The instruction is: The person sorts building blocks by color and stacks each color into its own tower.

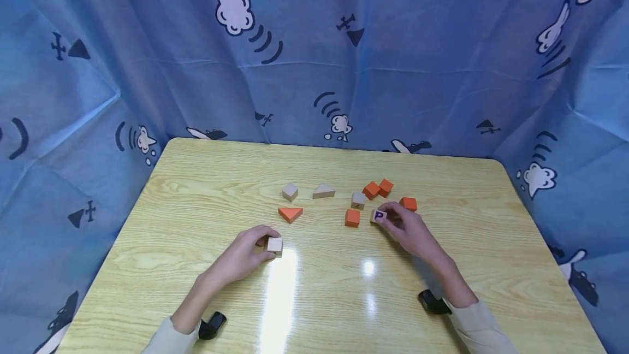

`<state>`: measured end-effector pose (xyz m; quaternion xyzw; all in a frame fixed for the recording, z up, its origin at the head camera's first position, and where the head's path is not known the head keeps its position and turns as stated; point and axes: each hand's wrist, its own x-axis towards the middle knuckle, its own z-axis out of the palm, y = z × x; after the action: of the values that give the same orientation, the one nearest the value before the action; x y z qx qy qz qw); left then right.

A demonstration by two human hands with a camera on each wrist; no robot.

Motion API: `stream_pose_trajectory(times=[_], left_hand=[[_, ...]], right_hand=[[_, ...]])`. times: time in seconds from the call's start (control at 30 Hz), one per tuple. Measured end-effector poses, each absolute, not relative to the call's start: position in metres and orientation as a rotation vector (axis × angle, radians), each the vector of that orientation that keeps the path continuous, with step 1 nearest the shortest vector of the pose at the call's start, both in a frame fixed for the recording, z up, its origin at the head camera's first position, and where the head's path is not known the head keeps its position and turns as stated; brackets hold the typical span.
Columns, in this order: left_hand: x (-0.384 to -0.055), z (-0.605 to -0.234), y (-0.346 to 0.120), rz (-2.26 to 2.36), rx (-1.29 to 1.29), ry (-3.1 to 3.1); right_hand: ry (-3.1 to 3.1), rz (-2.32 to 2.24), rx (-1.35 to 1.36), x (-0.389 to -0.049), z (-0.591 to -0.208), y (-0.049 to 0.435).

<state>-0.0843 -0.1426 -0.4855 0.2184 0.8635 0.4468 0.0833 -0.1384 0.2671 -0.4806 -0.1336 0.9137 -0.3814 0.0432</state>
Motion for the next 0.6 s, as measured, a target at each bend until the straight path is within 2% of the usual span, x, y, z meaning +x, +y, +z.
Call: stream_pose_trajectory(times=[0.6], left_hand=[[-0.084,-0.486,-0.151,1.326,0.676,2.584]], right_hand=[[2.819,-1.16,-0.455,-0.118,-0.48,0.257]])
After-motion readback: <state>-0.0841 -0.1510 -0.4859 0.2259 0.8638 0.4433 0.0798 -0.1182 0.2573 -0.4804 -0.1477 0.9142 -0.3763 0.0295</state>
